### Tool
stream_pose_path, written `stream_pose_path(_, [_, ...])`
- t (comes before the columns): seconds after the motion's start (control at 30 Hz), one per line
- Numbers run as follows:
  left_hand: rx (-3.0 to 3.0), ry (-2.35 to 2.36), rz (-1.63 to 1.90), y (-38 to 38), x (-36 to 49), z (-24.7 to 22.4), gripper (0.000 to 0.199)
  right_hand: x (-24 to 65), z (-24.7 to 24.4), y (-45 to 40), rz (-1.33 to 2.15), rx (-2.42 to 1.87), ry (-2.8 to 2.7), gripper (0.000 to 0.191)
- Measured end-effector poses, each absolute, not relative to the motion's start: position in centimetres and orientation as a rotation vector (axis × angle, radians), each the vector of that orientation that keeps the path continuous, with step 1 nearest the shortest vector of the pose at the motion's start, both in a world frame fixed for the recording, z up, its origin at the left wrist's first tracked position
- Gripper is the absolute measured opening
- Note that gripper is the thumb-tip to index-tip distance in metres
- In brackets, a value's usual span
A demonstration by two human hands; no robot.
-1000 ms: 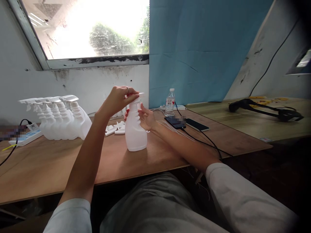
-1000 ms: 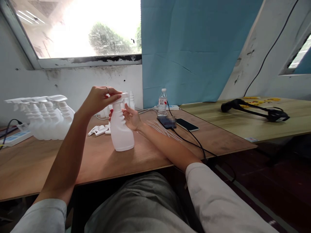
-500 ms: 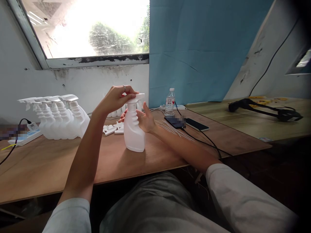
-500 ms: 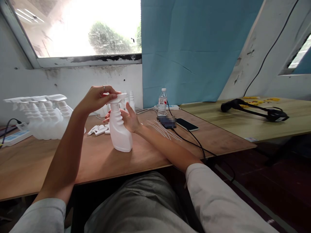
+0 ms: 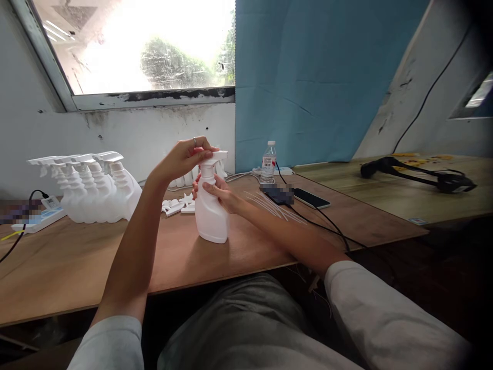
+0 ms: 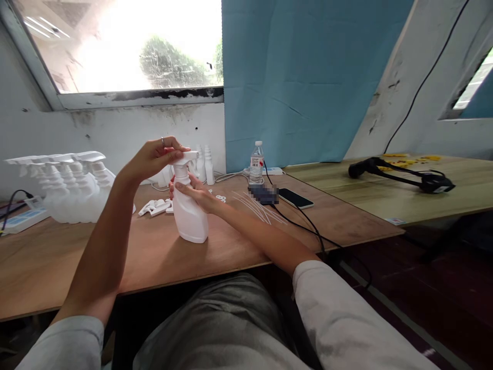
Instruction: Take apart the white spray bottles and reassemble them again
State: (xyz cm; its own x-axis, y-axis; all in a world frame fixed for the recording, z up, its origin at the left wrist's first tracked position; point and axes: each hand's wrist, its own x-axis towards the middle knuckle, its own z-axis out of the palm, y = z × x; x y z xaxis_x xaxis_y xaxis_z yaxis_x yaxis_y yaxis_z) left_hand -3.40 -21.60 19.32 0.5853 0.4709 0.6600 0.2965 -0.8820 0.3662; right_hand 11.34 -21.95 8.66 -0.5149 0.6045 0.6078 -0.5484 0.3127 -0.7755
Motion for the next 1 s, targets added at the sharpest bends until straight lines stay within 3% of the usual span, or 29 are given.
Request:
stream_pose_path(0.3, [2.566,0.625,1.132,-21.7,-3.9,19.6,0.021,12.9,8.7,-21.2,1.605,-0.042,-1.621,0.082])
stream_pose_path(0.57, [2.559,0.594,1.115,-22.0,-3.9,19.7,0.020,12.7,8.4,-21.1,1.557,-0.091,-1.542,0.053])
stream_pose_path(0.73, [2.560,0.611,1.117,-21.9,-3.8,19.5,0.021,12.8,8.4,-21.1,1.595,-0.066,-1.555,0.062])
stream_pose_path(0.87, [2.587,0.600,1.111,-22.0,-3.7,19.5,0.023,13.0,8.3,-20.8,1.549,-0.058,-1.556,0.055])
stream_pose_path(1.0, [2.633,0.575,1.005,-22.2,-4.0,19.7,0.030,13.3,8.5,-20.8,1.572,-0.092,-1.588,0.072])
